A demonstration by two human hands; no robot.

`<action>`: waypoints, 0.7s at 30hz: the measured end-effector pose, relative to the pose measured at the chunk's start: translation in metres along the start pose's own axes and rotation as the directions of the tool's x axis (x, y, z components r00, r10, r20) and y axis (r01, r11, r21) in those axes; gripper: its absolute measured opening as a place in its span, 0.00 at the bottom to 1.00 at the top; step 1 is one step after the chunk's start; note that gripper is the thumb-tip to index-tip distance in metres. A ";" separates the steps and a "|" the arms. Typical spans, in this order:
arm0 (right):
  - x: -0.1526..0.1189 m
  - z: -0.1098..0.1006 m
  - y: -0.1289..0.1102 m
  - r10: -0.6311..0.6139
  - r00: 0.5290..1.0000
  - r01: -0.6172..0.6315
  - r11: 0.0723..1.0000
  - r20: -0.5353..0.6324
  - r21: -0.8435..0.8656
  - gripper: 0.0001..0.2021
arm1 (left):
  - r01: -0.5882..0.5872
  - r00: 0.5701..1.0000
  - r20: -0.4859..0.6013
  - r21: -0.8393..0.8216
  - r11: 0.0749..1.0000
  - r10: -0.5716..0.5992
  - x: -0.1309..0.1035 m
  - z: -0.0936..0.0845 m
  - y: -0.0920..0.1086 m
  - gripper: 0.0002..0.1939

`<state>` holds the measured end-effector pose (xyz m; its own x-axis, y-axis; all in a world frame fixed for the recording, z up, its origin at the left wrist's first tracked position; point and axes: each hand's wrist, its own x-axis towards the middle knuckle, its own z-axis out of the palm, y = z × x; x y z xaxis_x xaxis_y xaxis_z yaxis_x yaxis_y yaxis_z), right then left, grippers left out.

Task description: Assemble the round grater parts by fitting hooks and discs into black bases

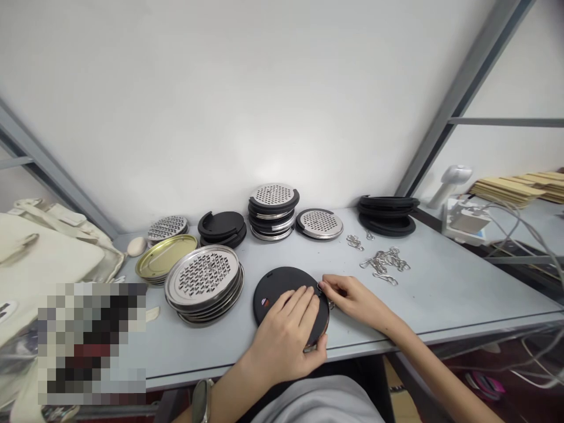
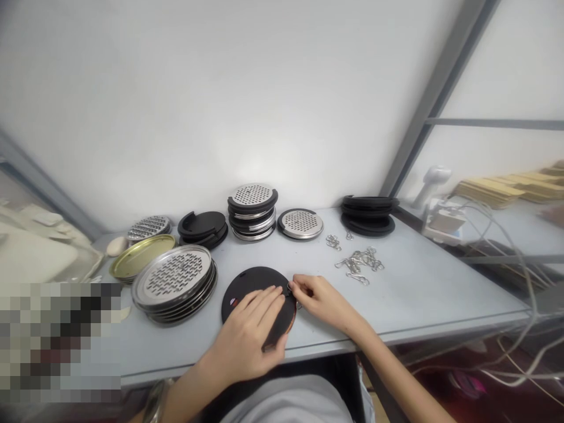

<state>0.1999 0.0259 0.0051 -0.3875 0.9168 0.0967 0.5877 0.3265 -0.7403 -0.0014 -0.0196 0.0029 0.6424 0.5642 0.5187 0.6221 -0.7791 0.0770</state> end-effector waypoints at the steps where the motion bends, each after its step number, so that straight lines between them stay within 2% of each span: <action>1: 0.000 0.000 0.001 -0.001 1.000 0.001 1.000 -0.001 0.002 0.19 | -0.015 1.000 0.013 0.011 1.000 0.015 -0.001 0.001 -0.001 0.27; 9: 0.000 -0.002 -0.001 -0.009 1.000 0.009 1.000 0.011 -0.014 0.20 | -0.054 0.996 0.067 0.063 0.997 0.050 -0.002 0.002 -0.001 0.33; 21: 0.000 -0.003 -0.001 -0.035 0.999 0.037 0.994 0.027 -0.103 0.19 | -0.029 0.997 0.066 0.065 0.997 0.025 -0.004 0.008 -0.002 0.29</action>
<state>0.2013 0.0258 0.0076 -0.4271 0.8982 0.1042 0.6431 0.3827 -0.6634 -0.0020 -0.0179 -0.0058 0.6860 0.5612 0.4631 0.6306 -0.7761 0.0065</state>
